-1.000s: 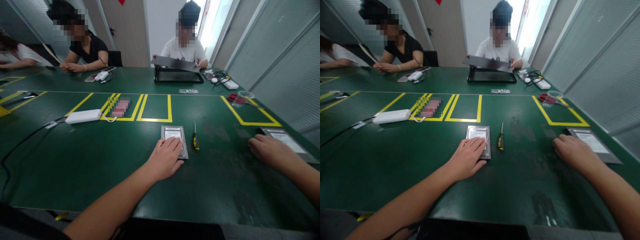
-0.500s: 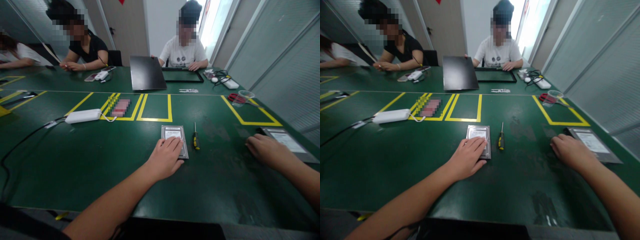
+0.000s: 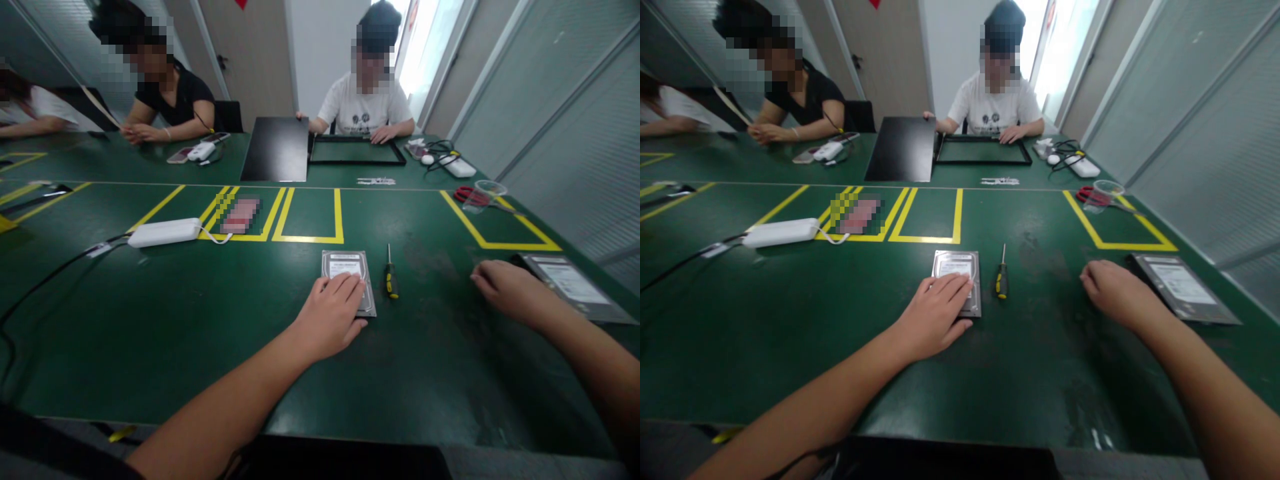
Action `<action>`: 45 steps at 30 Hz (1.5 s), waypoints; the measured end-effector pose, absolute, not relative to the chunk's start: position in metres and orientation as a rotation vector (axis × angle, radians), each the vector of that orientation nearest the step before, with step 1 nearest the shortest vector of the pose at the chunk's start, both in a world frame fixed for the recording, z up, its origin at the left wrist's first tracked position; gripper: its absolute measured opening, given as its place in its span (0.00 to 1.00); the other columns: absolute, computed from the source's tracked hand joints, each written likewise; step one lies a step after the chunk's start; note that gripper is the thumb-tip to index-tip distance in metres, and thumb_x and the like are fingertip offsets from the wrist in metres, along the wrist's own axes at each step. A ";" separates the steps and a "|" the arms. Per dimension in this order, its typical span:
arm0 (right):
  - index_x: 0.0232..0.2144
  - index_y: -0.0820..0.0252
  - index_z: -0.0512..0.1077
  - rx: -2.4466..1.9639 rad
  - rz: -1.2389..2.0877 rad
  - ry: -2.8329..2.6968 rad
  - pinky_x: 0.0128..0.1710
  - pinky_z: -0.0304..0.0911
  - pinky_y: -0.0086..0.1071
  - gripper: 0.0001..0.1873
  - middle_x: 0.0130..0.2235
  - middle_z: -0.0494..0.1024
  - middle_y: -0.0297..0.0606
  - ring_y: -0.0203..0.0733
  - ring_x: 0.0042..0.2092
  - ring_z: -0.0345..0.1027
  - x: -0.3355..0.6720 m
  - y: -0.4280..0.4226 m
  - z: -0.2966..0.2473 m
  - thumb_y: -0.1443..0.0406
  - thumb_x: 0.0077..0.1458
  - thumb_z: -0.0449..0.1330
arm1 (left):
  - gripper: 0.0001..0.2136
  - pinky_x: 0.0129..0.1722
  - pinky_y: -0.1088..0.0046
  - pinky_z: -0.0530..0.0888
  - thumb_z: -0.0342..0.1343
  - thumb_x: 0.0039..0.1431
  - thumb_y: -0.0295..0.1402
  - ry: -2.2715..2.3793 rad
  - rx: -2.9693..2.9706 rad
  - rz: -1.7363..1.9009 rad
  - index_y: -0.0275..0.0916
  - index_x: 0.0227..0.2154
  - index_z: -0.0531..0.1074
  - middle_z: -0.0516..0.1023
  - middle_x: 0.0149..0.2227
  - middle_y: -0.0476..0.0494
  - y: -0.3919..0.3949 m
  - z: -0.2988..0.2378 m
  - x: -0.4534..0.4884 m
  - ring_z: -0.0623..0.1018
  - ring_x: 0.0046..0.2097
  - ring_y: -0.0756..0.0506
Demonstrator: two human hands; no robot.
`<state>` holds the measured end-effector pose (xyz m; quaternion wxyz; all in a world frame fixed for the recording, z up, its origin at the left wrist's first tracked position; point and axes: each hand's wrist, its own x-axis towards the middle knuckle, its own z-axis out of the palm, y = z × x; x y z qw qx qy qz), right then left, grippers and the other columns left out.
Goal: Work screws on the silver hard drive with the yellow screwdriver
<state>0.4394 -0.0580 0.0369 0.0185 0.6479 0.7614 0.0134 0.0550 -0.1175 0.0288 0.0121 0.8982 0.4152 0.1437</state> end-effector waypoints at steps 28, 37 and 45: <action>0.32 0.60 0.67 1.543 -1.374 3.131 0.34 0.57 0.29 0.11 0.31 0.68 0.33 0.35 0.33 0.61 0.238 -0.094 0.073 0.62 0.65 0.53 | 0.10 0.44 0.71 0.80 0.55 0.66 0.26 1.066 2.442 1.631 0.36 0.48 0.75 0.84 0.41 0.43 -0.117 0.023 0.055 0.83 0.41 0.48; 0.35 0.61 0.70 1.538 -1.719 3.049 0.35 0.62 0.30 0.12 0.33 0.72 0.35 0.36 0.35 0.65 0.239 -0.095 0.060 0.60 0.66 0.53 | 0.07 0.43 0.73 0.78 0.56 0.65 0.25 1.117 2.390 1.607 0.37 0.43 0.77 0.84 0.39 0.46 -0.113 0.024 0.054 0.82 0.40 0.49; 0.54 0.60 0.71 1.444 -0.397 3.285 0.61 0.58 0.54 0.26 0.54 0.74 0.48 0.56 0.60 0.60 0.271 -0.086 0.043 0.56 0.56 0.65 | 0.03 0.38 0.71 0.74 0.56 0.65 0.28 1.167 2.321 1.560 0.36 0.37 0.74 0.79 0.34 0.46 -0.113 0.023 0.056 0.77 0.35 0.48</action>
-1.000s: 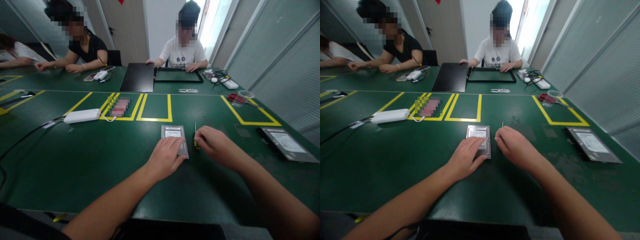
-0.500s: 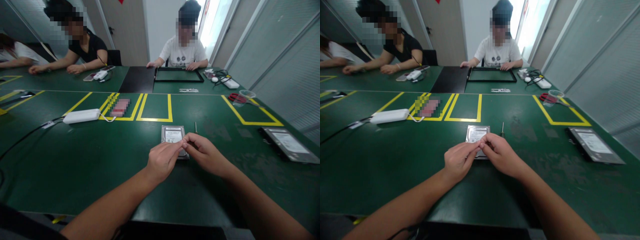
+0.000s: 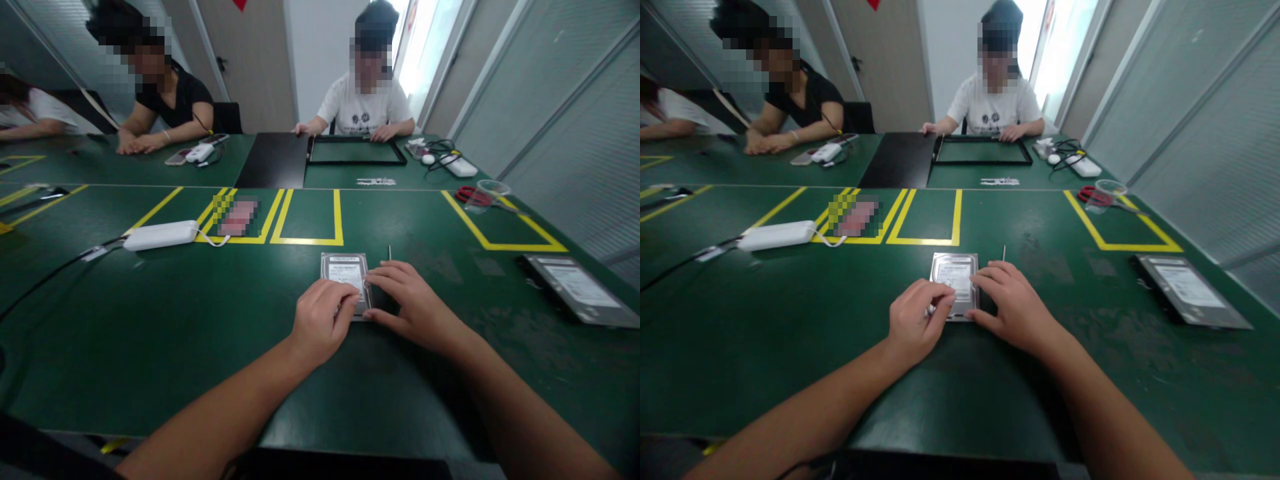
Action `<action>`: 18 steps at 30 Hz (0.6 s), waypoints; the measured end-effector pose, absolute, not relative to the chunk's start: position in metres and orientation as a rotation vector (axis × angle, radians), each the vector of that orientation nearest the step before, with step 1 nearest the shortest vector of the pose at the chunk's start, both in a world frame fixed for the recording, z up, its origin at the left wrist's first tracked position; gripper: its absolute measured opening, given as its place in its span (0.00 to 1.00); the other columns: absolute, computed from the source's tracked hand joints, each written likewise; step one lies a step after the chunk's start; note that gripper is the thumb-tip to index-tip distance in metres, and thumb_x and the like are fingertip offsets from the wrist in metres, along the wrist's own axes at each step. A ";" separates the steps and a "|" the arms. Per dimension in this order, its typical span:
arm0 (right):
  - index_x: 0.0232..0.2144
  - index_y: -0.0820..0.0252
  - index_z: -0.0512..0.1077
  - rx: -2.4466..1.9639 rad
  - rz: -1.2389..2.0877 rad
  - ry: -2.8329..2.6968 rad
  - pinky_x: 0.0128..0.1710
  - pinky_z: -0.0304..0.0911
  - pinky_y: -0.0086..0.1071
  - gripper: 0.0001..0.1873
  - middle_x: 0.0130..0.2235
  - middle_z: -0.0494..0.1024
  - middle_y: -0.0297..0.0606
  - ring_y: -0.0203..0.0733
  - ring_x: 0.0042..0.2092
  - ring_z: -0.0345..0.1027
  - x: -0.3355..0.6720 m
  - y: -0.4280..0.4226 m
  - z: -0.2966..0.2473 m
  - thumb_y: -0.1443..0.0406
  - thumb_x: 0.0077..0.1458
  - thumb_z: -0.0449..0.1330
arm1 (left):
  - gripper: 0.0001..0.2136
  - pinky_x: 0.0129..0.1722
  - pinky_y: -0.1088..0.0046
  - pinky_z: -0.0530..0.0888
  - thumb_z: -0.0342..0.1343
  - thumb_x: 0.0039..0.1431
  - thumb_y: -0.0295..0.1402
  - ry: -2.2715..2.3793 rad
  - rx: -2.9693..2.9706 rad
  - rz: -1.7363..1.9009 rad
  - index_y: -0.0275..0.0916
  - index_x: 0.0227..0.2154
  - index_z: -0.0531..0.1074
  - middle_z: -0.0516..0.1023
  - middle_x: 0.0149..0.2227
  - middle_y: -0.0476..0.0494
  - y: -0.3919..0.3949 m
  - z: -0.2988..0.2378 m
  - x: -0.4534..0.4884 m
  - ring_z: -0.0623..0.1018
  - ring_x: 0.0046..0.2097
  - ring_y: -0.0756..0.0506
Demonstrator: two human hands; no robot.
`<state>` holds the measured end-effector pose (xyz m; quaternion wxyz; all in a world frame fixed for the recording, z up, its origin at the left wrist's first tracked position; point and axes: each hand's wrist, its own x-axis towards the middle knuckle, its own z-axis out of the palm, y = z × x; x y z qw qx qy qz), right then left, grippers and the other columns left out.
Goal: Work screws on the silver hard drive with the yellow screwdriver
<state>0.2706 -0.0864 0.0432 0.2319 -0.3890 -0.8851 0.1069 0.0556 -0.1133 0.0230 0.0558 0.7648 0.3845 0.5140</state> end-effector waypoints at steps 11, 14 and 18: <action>0.61 0.55 0.66 -1.149 0.170 -2.656 0.59 0.56 0.61 0.36 0.61 0.70 0.45 0.64 0.66 0.53 0.283 -0.083 0.034 0.56 0.51 0.68 | 0.03 0.37 0.71 0.74 0.56 0.61 0.24 0.950 2.336 1.601 0.37 0.35 0.72 0.77 0.31 0.46 -0.122 0.025 0.062 0.75 0.34 0.49; 0.60 0.56 0.67 -1.159 0.177 -2.654 0.58 0.56 0.59 0.35 0.60 0.71 0.45 0.63 0.64 0.55 0.282 -0.082 0.034 0.56 0.52 0.68 | 0.04 0.40 0.69 0.75 0.56 0.62 0.24 0.918 2.363 1.533 0.36 0.37 0.73 0.78 0.35 0.45 -0.123 0.023 0.064 0.76 0.37 0.48; 0.59 0.58 0.68 -1.144 0.170 -2.634 0.57 0.57 0.57 0.35 0.59 0.71 0.46 0.61 0.63 0.57 0.283 -0.082 0.033 0.53 0.52 0.67 | 0.04 0.41 0.69 0.76 0.54 0.65 0.25 0.954 2.349 1.476 0.36 0.40 0.73 0.78 0.37 0.43 -0.123 0.023 0.063 0.76 0.39 0.47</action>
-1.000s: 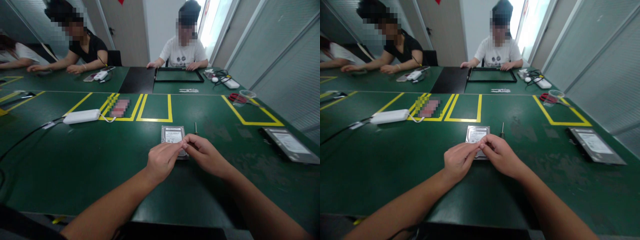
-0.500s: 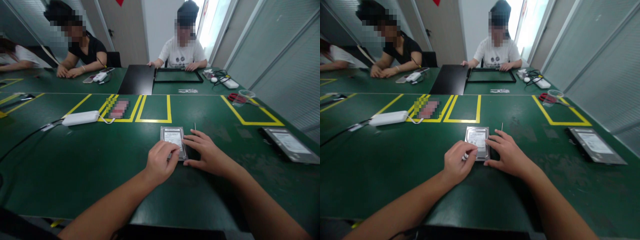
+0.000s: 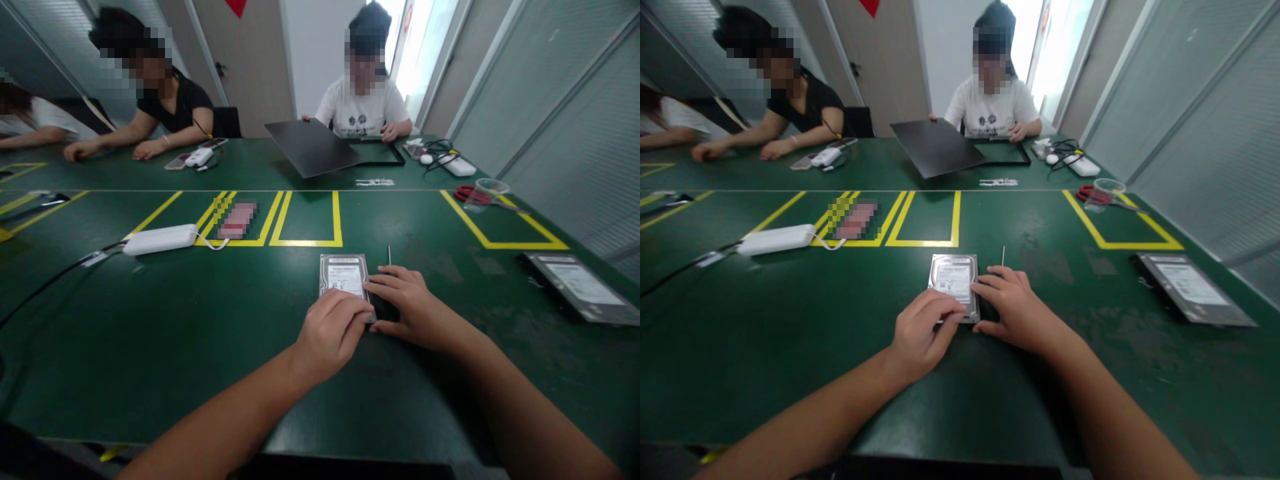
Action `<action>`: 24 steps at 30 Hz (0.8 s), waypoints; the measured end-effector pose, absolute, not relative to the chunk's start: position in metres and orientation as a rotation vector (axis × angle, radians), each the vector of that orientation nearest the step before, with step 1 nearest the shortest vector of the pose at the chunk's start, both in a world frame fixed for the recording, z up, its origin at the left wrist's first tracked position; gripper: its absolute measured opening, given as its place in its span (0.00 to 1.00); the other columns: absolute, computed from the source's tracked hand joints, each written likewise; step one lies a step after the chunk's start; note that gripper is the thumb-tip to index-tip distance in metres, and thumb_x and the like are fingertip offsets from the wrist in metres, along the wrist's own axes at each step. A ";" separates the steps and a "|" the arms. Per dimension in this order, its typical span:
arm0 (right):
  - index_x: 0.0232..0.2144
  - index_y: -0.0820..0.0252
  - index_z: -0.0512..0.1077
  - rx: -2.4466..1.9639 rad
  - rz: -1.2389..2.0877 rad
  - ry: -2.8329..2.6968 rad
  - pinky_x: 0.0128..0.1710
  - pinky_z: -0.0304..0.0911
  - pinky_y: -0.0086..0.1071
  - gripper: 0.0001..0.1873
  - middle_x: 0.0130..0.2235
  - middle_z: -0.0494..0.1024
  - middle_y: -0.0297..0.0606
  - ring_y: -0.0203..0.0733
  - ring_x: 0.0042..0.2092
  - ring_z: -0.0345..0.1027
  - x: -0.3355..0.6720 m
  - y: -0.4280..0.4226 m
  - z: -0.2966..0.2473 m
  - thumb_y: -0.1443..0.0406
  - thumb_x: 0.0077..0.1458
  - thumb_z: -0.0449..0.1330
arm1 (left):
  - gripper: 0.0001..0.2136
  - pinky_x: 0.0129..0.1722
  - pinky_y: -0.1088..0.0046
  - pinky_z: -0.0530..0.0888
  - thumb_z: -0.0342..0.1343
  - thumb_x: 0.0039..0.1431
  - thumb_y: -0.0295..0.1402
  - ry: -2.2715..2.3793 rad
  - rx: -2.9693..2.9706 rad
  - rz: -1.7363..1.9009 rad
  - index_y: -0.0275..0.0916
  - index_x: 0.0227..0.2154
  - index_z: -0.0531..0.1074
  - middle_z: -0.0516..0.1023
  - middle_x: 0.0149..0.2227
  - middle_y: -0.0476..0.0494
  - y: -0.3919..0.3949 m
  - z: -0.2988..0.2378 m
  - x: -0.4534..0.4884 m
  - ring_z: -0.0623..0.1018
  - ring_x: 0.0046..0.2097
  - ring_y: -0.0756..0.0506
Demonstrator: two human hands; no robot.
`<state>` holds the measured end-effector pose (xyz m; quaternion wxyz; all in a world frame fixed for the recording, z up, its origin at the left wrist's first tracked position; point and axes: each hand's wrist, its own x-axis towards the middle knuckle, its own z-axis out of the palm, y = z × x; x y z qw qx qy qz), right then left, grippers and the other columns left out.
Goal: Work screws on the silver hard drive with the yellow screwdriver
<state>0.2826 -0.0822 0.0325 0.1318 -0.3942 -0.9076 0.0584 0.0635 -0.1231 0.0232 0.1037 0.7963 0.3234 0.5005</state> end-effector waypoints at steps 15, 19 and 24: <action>0.58 0.55 0.69 -1.114 0.166 -2.634 0.56 0.56 0.56 0.32 0.58 0.72 0.46 0.62 0.61 0.57 0.283 -0.081 0.032 0.53 0.54 0.65 | 0.03 0.41 0.69 0.74 0.53 0.66 0.26 0.884 2.327 1.353 0.37 0.37 0.71 0.76 0.35 0.45 -0.127 0.026 0.071 0.74 0.38 0.47; 0.59 0.55 0.69 -1.100 0.156 -2.629 0.55 0.56 0.56 0.31 0.58 0.72 0.47 0.62 0.61 0.57 0.281 -0.080 0.031 0.54 0.54 0.65 | 0.03 0.41 0.69 0.73 0.54 0.62 0.24 0.860 2.325 1.339 0.36 0.36 0.72 0.76 0.34 0.45 -0.128 0.026 0.071 0.74 0.38 0.47; 0.58 0.55 0.70 -1.092 0.150 -2.625 0.55 0.55 0.55 0.30 0.58 0.72 0.47 0.62 0.61 0.57 0.278 -0.081 0.032 0.54 0.55 0.64 | 0.05 0.40 0.69 0.74 0.54 0.63 0.24 0.853 2.340 1.335 0.36 0.38 0.74 0.75 0.35 0.44 -0.127 0.027 0.070 0.74 0.38 0.47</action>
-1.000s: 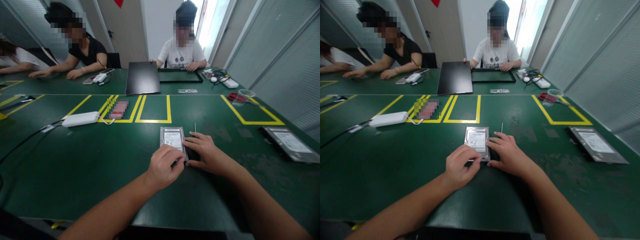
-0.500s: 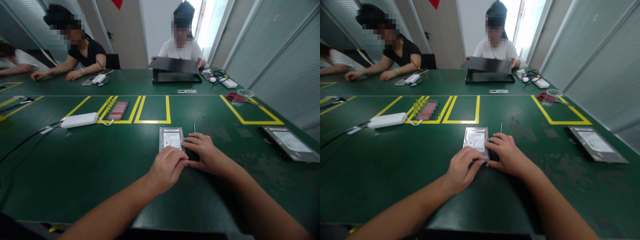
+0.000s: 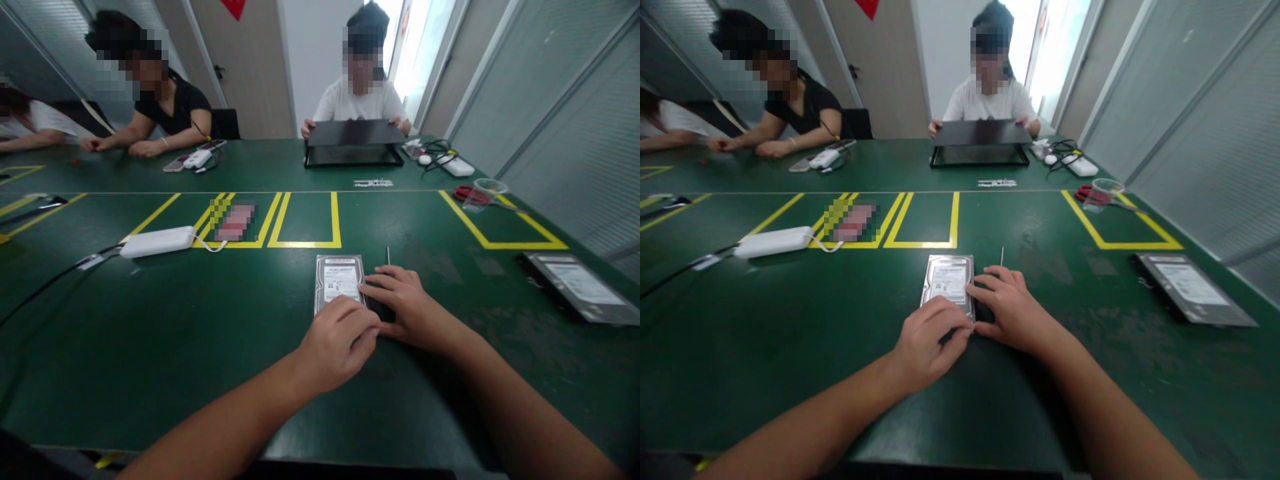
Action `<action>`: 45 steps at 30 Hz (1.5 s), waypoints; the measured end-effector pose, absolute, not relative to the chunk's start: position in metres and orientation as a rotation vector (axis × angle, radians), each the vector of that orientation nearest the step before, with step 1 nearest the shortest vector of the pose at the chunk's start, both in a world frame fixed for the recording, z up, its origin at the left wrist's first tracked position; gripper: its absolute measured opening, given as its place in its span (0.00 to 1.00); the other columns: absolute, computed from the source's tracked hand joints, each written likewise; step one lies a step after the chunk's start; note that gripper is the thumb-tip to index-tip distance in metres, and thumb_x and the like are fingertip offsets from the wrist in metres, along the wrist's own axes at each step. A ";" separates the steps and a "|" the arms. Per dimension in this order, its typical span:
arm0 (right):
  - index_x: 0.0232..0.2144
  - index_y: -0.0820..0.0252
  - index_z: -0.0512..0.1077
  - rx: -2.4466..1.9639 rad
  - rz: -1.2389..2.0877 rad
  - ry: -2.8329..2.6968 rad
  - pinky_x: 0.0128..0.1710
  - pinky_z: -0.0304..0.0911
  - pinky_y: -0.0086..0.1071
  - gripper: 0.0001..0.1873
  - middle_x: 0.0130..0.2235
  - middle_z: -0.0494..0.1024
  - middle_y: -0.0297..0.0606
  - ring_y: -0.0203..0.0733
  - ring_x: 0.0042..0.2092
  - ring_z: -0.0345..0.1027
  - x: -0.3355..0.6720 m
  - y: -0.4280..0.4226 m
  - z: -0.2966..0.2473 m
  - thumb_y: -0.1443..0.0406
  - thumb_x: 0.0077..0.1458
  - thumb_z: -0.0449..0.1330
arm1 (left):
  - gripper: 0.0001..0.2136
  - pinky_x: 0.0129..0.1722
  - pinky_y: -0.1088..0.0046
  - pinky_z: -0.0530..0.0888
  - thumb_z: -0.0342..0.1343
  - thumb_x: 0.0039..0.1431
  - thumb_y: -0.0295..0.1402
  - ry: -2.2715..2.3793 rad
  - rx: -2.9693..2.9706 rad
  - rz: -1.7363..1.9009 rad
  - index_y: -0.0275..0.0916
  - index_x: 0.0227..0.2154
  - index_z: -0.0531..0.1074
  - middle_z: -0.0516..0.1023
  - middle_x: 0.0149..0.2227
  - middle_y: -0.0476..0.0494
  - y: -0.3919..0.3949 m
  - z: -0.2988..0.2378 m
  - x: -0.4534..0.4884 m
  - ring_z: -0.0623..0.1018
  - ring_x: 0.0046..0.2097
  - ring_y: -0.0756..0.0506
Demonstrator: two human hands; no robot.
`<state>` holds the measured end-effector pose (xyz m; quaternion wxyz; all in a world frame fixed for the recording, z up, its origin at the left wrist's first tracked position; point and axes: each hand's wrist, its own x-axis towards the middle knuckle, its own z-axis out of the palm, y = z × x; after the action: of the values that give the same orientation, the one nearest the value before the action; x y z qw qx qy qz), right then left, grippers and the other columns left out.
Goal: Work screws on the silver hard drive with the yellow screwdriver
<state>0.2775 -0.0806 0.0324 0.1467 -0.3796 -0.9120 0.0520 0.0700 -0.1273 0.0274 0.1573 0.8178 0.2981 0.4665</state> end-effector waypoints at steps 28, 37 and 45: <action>0.59 0.55 0.69 -1.102 0.155 -2.613 0.56 0.53 0.53 0.30 0.59 0.71 0.44 0.60 0.61 0.55 0.271 -0.081 0.028 0.53 0.57 0.63 | 0.04 0.42 0.69 0.74 0.53 0.62 0.24 0.829 2.437 1.327 0.34 0.38 0.71 0.76 0.34 0.44 -0.121 0.039 0.064 0.75 0.38 0.47; 0.61 0.53 0.66 -1.089 0.147 -2.649 0.57 0.52 0.55 0.32 0.60 0.69 0.44 0.60 0.62 0.54 0.275 -0.085 0.030 0.51 0.57 0.62 | 0.04 0.47 0.65 0.71 0.50 0.68 0.27 0.999 2.541 0.913 0.36 0.38 0.70 0.75 0.39 0.43 -0.109 0.047 0.059 0.72 0.44 0.44; 0.62 0.53 0.64 -1.149 0.146 -2.640 0.57 0.53 0.52 0.28 0.59 0.69 0.44 0.55 0.60 0.57 0.280 -0.085 0.039 0.59 0.61 0.56 | 0.04 0.47 0.61 0.69 0.53 0.68 0.31 1.080 2.685 0.600 0.38 0.37 0.71 0.75 0.39 0.44 -0.109 0.039 0.059 0.71 0.44 0.42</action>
<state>0.2800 -0.0851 0.0394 0.1292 -0.3954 -0.9080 0.0503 0.0586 -0.1088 0.0387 0.0930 0.9045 0.3639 0.2021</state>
